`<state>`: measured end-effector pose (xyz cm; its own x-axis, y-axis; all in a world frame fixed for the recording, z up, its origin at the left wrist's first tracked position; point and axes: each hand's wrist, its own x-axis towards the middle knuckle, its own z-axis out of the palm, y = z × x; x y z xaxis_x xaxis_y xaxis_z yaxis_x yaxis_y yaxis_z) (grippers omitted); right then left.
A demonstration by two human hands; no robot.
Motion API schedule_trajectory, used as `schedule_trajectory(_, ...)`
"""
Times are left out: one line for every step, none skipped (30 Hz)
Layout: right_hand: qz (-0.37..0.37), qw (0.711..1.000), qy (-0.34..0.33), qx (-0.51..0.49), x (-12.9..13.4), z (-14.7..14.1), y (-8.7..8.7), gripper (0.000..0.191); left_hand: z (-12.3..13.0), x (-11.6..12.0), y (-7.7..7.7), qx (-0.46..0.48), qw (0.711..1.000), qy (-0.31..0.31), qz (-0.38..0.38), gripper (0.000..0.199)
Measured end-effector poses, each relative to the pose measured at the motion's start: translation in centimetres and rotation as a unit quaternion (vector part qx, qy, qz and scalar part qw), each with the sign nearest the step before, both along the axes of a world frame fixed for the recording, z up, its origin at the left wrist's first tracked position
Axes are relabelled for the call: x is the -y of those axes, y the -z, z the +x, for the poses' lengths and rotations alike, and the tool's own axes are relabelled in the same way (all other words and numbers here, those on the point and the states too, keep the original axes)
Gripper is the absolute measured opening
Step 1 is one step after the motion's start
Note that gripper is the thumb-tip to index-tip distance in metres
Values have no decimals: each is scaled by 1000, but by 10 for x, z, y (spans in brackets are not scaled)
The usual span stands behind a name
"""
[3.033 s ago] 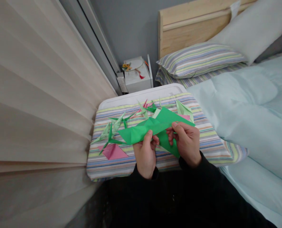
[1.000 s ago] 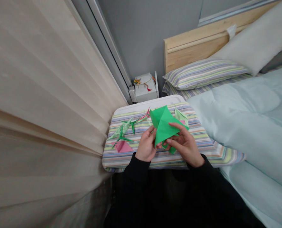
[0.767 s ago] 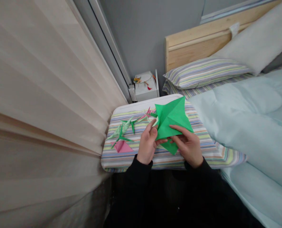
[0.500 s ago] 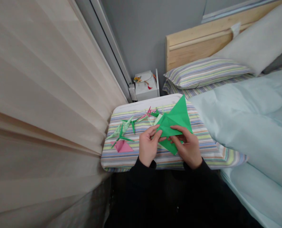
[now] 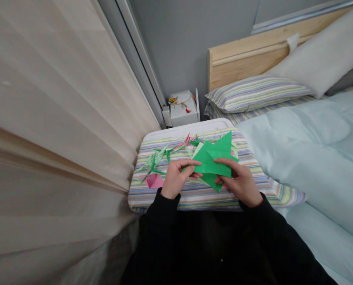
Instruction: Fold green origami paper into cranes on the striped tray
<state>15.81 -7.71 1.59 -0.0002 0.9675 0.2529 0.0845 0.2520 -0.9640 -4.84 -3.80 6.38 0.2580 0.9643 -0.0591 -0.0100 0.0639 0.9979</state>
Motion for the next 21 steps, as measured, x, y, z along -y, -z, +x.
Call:
schedule_trajectory(15, 1000, -10, 21, 0, 3, -1, 31, -3, 0, -5, -25, 999, 40, 1, 25)
schedule_trajectory(28, 999, -13, 35, 1, 4, -3, 24, -5, 0, -9, -51, 996, 69, 3, 27)
schedule_trajectory(37, 999, -6, 38, 1, 6, -4, 21, -6, 0, -13, -75, 993, 88, 9, 29)
schedule_trajectory(41, 999, 3, 35, 2, 6, -5, 20, -7, 0, -15, -96, 990, 101, 14, 32)
schedule_trajectory(40, 999, 14, 28, 3, 6, -6, 21, -8, 0, -17, -109, 988, 110, 13, 38)
schedule_trajectory(34, 999, 24, 19, 3, 6, -6, 22, -8, 0, -18, -114, 987, 117, 8, 44)
schedule_trajectory(27, 999, 31, 9, 4, 5, -7, 23, -8, 0, -18, -112, 986, 121, 2, 51)
schedule_trajectory(19, 999, 37, -1, 5, 5, -6, 24, -8, 1, -18, -109, 986, 124, 0, 55)
schedule_trajectory(13, 999, 42, -12, 5, 5, -6, 24, -8, 1, -18, -104, 987, 120, 6, 56)
schedule_trajectory(10, 999, 44, -22, 5, 5, -6, 24, -8, 1, -17, -103, 988, 110, 23, 52)
schedule_trajectory(11, 998, 46, -29, 5, 5, -6, 23, -7, 0, -17, -106, 989, 94, 50, 44)
schedule_trajectory(15, 998, 45, -32, 5, 5, -6, 23, -6, 0, -16, -111, 988, 75, 82, 35)
schedule_trajectory(18, 998, 41, -33, 4, 5, -7, 22, -5, -1, -16, -115, 985, 56, 114, 27)
schedule_trajectory(18, 999, 38, -33, 4, 4, -9, 21, -4, -1, -15, -117, 982, 39, 145, 21)
schedule_trajectory(14, 999, 38, -35, 3, 4, -10, 19, -3, -2, -14, -119, 977, 22, 173, 16)
schedule_trajectory(4, 998, 43, -38, 3, 3, -12, 15, -2, -3, -13, -120, 973, 4, 197, 12)
schedule_trajectory(-9, 998, 52, -37, 4, 3, -15, 12, -2, -3, -12, -122, 969, -17, 214, 9)
schedule_trajectory(-22, 997, 68, -29, 4, 3, -18, 16, -2, -4, -11, -124, 966, -37, 223, 6)
schedule_trajectory(-30, 996, 87, -6, 5, 3, -21, 24, -2, -5, -10, -128, 965, -51, 225, 5)
schedule_trajectory(-27, 993, 108, 34, 7, 4, -25, 31, -3, -6, -9, -135, 963, -61, 224, 6)
schedule_trajectory(-6, 987, 134, 89, 9, 5, -29, 33, -4, -6, -9, -147, 961, -62, 224, 8)
